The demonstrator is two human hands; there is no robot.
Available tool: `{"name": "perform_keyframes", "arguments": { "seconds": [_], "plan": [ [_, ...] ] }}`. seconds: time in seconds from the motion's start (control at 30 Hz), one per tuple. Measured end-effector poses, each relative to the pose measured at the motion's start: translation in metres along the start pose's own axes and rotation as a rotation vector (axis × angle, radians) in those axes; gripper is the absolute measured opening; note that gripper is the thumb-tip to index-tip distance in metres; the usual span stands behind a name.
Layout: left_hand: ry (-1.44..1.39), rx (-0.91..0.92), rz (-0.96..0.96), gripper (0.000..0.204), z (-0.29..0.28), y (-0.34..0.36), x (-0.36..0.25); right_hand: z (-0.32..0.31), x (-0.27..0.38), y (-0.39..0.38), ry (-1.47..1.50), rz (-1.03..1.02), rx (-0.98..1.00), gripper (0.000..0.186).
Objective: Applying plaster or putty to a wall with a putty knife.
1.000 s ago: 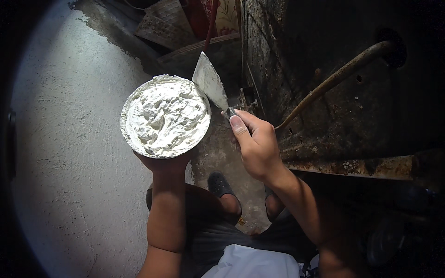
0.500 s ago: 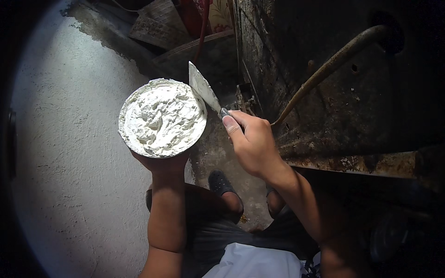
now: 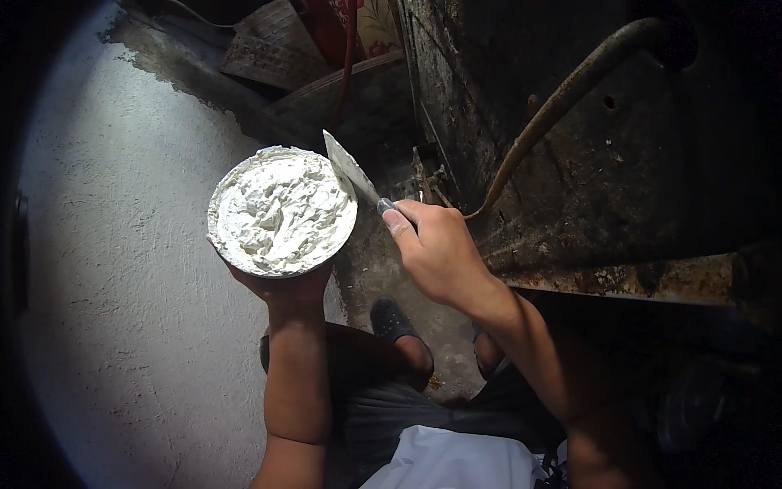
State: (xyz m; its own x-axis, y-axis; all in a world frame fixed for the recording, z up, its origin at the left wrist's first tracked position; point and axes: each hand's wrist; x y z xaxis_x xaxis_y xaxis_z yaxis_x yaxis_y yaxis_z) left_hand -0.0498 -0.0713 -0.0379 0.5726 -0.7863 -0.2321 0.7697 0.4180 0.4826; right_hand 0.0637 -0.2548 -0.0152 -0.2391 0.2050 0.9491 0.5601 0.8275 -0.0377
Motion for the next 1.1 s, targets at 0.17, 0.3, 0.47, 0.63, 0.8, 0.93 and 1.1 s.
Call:
{"name": "perform_keyframes", "arguments": {
  "seconds": [0.17,0.3,0.47,0.63,0.8,0.93,1.1],
  "plan": [
    [0.265,-0.147,-0.006,0.090,-0.006,-0.003,-0.004,0.003,0.005,0.000,-0.014,0.024,0.038,0.030],
    [0.426,-0.150,0.001,0.087,-0.001,-0.004,-0.004,0.011,-0.001,0.001,-0.022,0.039,0.056,0.028],
    [-0.016,-0.370,0.102,0.087,0.022,0.007,-0.008,0.009,-0.006,-0.001,-0.033,0.043,0.056,0.029],
    [0.115,-0.236,0.060,0.084,0.013,0.004,-0.021,0.016,-0.015,0.001,-0.039,0.028,0.071,0.031],
    [0.243,-0.103,0.012,0.082,0.001,0.001,-0.030,0.012,-0.025,0.007,-0.028,0.028,0.004,0.029],
    [0.330,0.009,-0.028,0.080,0.008,0.010,-0.030,0.012,-0.029,0.010,-0.005,-0.086,-0.174,0.026],
    [0.563,-0.347,0.096,0.080,0.018,0.013,-0.030,0.011,-0.019,0.010,0.026,-0.131,-0.185,0.027]
  ]
}}
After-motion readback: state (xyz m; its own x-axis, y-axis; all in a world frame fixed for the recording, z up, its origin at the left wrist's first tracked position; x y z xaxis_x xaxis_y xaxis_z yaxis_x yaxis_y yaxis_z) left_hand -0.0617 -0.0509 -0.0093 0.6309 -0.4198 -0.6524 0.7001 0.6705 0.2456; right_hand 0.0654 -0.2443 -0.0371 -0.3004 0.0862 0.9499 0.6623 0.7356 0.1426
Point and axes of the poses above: each hand's wrist, its own y-axis towards the middle knuckle, its own z-axis out of the palm, x = y × z, and after that the axes turned 15 degrees about x, right-handed
